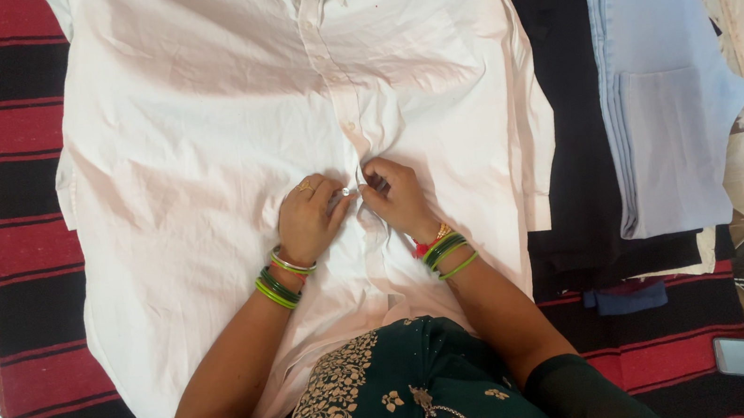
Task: The person unbuttons a white collared shirt by hand while it lies flat on a rug, then lifts the shirt to place it inside an open suitcase.
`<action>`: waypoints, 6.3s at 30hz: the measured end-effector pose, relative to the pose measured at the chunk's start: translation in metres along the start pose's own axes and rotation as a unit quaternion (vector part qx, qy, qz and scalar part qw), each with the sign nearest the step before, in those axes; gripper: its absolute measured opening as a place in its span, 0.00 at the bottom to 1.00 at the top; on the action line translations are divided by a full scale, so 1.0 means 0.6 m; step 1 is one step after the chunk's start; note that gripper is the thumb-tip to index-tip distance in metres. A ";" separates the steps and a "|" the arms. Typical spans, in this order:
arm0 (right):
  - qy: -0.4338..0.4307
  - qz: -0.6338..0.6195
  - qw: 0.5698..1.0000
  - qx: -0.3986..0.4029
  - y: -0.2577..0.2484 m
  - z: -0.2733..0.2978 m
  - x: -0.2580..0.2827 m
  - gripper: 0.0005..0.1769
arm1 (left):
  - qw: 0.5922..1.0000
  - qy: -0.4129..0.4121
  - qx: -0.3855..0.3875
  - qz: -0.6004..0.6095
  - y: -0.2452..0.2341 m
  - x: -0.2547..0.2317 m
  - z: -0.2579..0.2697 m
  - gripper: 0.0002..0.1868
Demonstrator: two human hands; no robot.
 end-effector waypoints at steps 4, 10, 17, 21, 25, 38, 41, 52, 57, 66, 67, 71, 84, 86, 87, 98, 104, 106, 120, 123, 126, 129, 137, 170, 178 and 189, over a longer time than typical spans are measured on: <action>0.000 0.011 1.000 -0.009 -0.002 0.000 0.005 0.06 | 1.000 0.012 0.004 -0.011 0.001 -0.001 0.000 0.08; -0.007 -0.011 1.000 -0.014 -0.002 0.001 0.002 0.05 | 0.999 0.043 -0.013 -0.029 -0.007 -0.010 -0.003 0.09; -0.009 -0.001 1.000 -0.013 0.000 0.002 0.007 0.06 | 0.996 0.050 -0.034 -0.067 0.001 -0.001 0.012 0.17; -0.017 0.006 1.000 -0.012 0.001 0.002 0.014 0.05 | 0.998 0.031 -0.031 -0.050 0.022 0.027 0.035 0.18; -0.025 0.018 0.999 -0.013 0.002 0.005 0.029 0.07 | 0.999 0.043 -0.033 -0.001 0.028 0.039 0.048 0.28; -0.212 0.179 0.960 -0.038 0.010 0.060 0.148 0.16 | 0.994 0.099 -0.050 -0.015 -0.032 -0.017 0.074 0.30; -0.213 0.227 0.950 -0.019 0.020 0.077 0.160 0.21 | 0.996 0.081 0.013 -0.038 -0.038 -0.030 0.081 0.28; -0.178 0.366 0.912 0.049 0.055 0.143 0.150 0.27 | 0.969 0.089 0.164 -0.161 -0.001 -0.084 0.137 0.30; -0.199 0.321 0.925 0.043 0.058 0.169 0.155 0.18 | 0.965 0.093 0.186 -0.159 -0.004 -0.101 0.164 0.30; -0.116 0.270 0.950 0.106 0.054 0.145 0.148 0.06 | 0.977 0.124 0.175 -0.009 -0.023 -0.123 0.157 0.19; -0.097 0.262 0.954 0.109 0.049 0.136 0.151 0.06 | 0.972 0.142 0.185 0.012 -0.022 -0.129 0.157 0.18; -0.105 0.252 0.957 0.095 0.034 0.092 0.189 0.11 | 0.938 0.162 0.298 0.072 -0.001 -0.136 0.173 0.08; -0.116 0.295 0.944 -0.094 0.031 -0.005 0.105 0.16 | 0.874 -0.084 0.434 0.202 0.030 -0.087 0.190 0.10; -0.074 0.232 0.965 -0.093 0.019 -0.005 0.084 0.09 | 0.880 -0.007 0.448 0.159 0.046 -0.081 0.172 0.10; -0.051 0.200 0.974 -0.092 0.014 -0.003 0.075 0.05 | 0.879 0.031 0.455 0.138 0.050 -0.083 0.167 0.11; -0.011 -0.140 0.986 -0.091 -0.008 -0.016 -0.001 0.02 | 0.998 -0.043 0.000 0.055 -0.022 -0.021 -0.044 0.12; 0.004 -0.170 0.983 -0.071 0.004 -0.021 -0.026 0.05 | 0.998 0.029 -0.039 -0.043 0.004 -0.031 -0.008 0.20; 0.014 -0.179 0.981 -0.071 0.011 -0.023 -0.027 0.04 | 0.996 0.042 -0.031 -0.069 0.009 -0.031 -0.005 0.21; 0.053 -0.204 0.975 -0.062 0.017 -0.028 -0.038 0.07 | 0.995 0.049 -0.015 -0.084 0.010 -0.030 -0.014 0.20; 0.016 -0.155 0.985 -0.070 0.013 -0.027 -0.023 0.07 | 0.995 0.049 -0.017 -0.082 0.010 -0.033 -0.015 0.20; 0.003 -0.141 0.987 -0.079 0.013 -0.025 -0.018 0.06 | 0.995 0.049 -0.015 -0.086 0.010 -0.032 -0.017 0.20; 0.017 -0.174 0.982 -0.071 0.015 -0.027 -0.023 0.06 | 0.995 0.050 -0.016 -0.090 0.011 -0.031 -0.016 0.20; 0.031 -0.174 0.983 -0.050 0.018 -0.025 -0.022 0.13 | 0.995 0.052 -0.014 -0.081 0.015 -0.027 -0.014 0.20; 0.035 -0.131 0.989 -0.060 0.020 -0.024 -0.023 0.07 | 0.994 -0.014 -0.038 -0.106 0.017 -0.017 -0.012 0.12; -0.005 -0.065 0.997 -0.048 0.025 -0.022 0.018 0.11 | 0.992 -0.025 -0.029 -0.124 0.027 -0.001 -0.005 0.06; -0.082 0.069 0.993 -0.048 0.027 -0.024 0.066 0.11 | 0.990 -0.025 -0.035 -0.132 0.033 0.008 -0.003 0.08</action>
Point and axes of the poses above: each hand's wrist, its own z-axis away from the middle knuckle, its own y-axis out of the palm, x = y × z, the point moved 7 cm from there along -z, towards the middle knuckle, and after that the axes turned 9 degrees about -z, right-handed, at the moved point
